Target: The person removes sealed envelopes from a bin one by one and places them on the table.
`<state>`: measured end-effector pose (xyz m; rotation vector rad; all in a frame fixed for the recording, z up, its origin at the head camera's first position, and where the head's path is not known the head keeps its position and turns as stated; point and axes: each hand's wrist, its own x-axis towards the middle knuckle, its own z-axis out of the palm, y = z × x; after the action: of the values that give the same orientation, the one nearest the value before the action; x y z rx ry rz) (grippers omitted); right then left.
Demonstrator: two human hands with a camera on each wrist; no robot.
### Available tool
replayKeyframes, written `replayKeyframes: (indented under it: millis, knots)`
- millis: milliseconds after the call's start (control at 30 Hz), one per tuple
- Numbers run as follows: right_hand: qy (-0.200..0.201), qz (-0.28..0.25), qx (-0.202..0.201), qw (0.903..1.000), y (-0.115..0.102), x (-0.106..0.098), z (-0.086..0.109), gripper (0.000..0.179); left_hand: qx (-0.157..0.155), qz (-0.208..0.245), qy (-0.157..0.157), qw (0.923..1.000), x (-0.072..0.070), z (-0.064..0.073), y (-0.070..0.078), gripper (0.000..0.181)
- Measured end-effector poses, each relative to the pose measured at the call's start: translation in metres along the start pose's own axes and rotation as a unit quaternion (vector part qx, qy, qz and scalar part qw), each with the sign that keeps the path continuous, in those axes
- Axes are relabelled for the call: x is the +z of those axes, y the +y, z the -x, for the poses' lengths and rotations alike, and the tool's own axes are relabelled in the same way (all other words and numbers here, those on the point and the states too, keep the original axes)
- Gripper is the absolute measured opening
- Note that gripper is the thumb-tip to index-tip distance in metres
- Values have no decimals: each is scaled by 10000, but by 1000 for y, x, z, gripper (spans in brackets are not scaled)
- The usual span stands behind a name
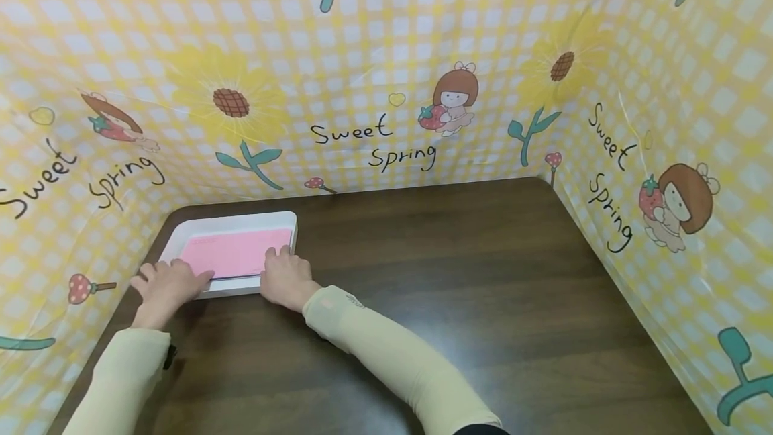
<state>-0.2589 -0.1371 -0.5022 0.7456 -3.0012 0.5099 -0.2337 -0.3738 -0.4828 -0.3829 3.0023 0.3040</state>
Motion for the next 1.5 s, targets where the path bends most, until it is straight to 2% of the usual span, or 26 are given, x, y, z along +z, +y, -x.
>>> replayKeyframes:
  millis: [200, 300, 500, 700, 867, 1033, 1233, 1500]
  knots:
    - [-433, 189, 212, 9987, -7, -4, 1, 39, -4, -7, -54, 10000, -1, 2, 5, 60]
    - [-619, 373, 290, 9970, -10, -7, 0, 48, -4, -59, -40, 10000, -2, 1, 6, 63]
    - [-1058, 723, 375, 9910, -12, -9, -7, 56, -99, 54, -148, 9998, -3, -5, 6, 66]
    - [-1301, 764, 525, 9872, -15, -8, -12, 60, -118, 137, -130, 9998, -4, -5, 6, 72]
    - [-1255, 574, 531, 9890, -15, -5, -13, 62, -102, 174, 10, 9998, -1, 0, 7, 68]
    - [-950, 173, 398, 9945, -11, -5, -10, 59, -163, 123, 126, 9997, 5, 1, 6, 67]
    - [-810, -285, 158, 9962, -2, -6, -11, 53, -272, -8, 86, 9996, 9, 3, 6, 72]
    - [-780, -469, -61, 9958, 6, -4, -16, 50, -341, -86, 86, 9993, 10, 5, 10, 75]
